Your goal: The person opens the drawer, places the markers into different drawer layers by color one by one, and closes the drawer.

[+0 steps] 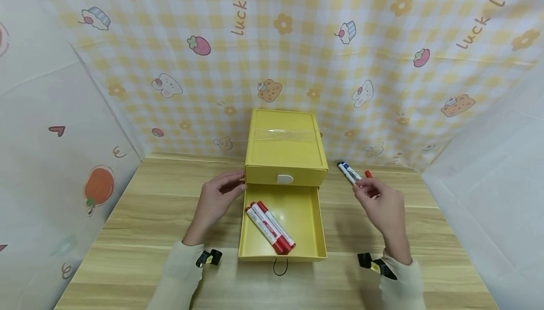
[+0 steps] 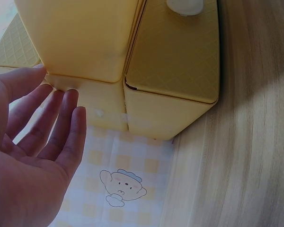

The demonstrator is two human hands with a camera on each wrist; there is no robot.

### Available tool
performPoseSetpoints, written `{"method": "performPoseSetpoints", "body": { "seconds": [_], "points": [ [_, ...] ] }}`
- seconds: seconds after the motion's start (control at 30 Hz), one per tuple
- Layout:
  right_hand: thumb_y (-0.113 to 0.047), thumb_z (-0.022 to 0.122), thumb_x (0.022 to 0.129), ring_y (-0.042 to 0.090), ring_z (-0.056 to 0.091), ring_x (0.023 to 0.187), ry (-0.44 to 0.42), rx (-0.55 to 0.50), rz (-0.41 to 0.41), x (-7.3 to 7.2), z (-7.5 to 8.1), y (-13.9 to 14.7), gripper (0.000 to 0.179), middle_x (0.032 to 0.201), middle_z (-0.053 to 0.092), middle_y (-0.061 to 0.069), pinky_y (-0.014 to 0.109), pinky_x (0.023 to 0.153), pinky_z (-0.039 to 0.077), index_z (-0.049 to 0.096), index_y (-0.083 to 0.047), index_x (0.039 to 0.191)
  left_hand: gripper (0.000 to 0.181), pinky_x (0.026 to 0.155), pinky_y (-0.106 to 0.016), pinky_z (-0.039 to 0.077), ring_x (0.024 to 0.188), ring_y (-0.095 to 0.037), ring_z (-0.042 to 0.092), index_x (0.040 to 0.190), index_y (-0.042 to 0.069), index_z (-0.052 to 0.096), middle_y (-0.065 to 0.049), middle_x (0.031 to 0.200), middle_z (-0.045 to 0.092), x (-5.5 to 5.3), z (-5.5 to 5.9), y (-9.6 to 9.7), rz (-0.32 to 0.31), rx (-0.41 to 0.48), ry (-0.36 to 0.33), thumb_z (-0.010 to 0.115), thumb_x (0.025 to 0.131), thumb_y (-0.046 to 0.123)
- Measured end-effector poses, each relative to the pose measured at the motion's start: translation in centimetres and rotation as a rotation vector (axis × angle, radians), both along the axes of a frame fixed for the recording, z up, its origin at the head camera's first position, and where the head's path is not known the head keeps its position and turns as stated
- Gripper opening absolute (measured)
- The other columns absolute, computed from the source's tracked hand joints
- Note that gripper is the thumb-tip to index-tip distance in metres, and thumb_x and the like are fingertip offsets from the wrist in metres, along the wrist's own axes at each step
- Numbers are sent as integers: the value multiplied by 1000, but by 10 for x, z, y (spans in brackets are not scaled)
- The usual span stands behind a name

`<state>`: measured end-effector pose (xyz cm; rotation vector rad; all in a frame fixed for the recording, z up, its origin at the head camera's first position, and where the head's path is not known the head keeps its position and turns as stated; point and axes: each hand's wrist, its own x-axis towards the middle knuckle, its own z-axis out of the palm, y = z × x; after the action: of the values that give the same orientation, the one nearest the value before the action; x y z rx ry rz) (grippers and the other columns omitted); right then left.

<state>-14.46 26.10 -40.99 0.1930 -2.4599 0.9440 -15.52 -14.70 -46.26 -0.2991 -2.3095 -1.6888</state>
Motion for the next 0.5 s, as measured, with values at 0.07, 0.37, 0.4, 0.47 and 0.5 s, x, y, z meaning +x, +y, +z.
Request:
{"method": "performPoseSetpoints", "body": {
  "seconds": [0.07, 0.37, 0.4, 0.47, 0.5],
  "points": [
    [-8, 84, 94, 2, 62, 69, -20, -18, -46, -4, -4, 9, 6, 79, 76, 2, 13, 57, 43, 84, -3, 97, 33, 99, -43, 64, 117, -30, 75, 133, 3, 79, -13, 134, 76, 0, 0, 0, 1, -3, -4, 83, 102, 12],
    [-10, 84, 92, -4, 60, 71, -141, -77, -231, -20, -25, 41, 17, 89, 79, 10, 13, 58, 45, 83, -1, 106, 32, 97, -39, 64, 115, -31, 76, 132, 3, 79, -12, 133, 76, 0, -1, -1, -1, -5, 1, 83, 101, 9],
    [-11, 84, 93, -4, 60, 71, -157, -79, -248, -21, -28, 43, 18, 92, 80, 12, 13, 58, 45, 83, -1, 107, 32, 98, -39, 64, 115, -31, 76, 132, 2, 79, -13, 133, 76, 0, -1, -1, -2, -3, 1, 83, 101, 9],
    [-12, 84, 93, -6, 59, 71, -181, -83, -274, -23, -33, 48, 20, 95, 80, 13, 13, 59, 45, 82, 0, 109, 32, 98, -40, 64, 115, -30, 76, 132, 2, 79, -13, 133, 76, 0, -1, -1, -5, 1, 1, 83, 101, 9],
    [-13, 84, 93, -7, 59, 71, -193, -85, -287, -24, -35, 51, 20, 96, 81, 13, 13, 59, 45, 82, 0, 109, 33, 98, -40, 64, 115, -30, 76, 132, 2, 79, -13, 133, 76, 0, -1, -1, -6, 2, 4, 83, 101, 9]
  ]
}}
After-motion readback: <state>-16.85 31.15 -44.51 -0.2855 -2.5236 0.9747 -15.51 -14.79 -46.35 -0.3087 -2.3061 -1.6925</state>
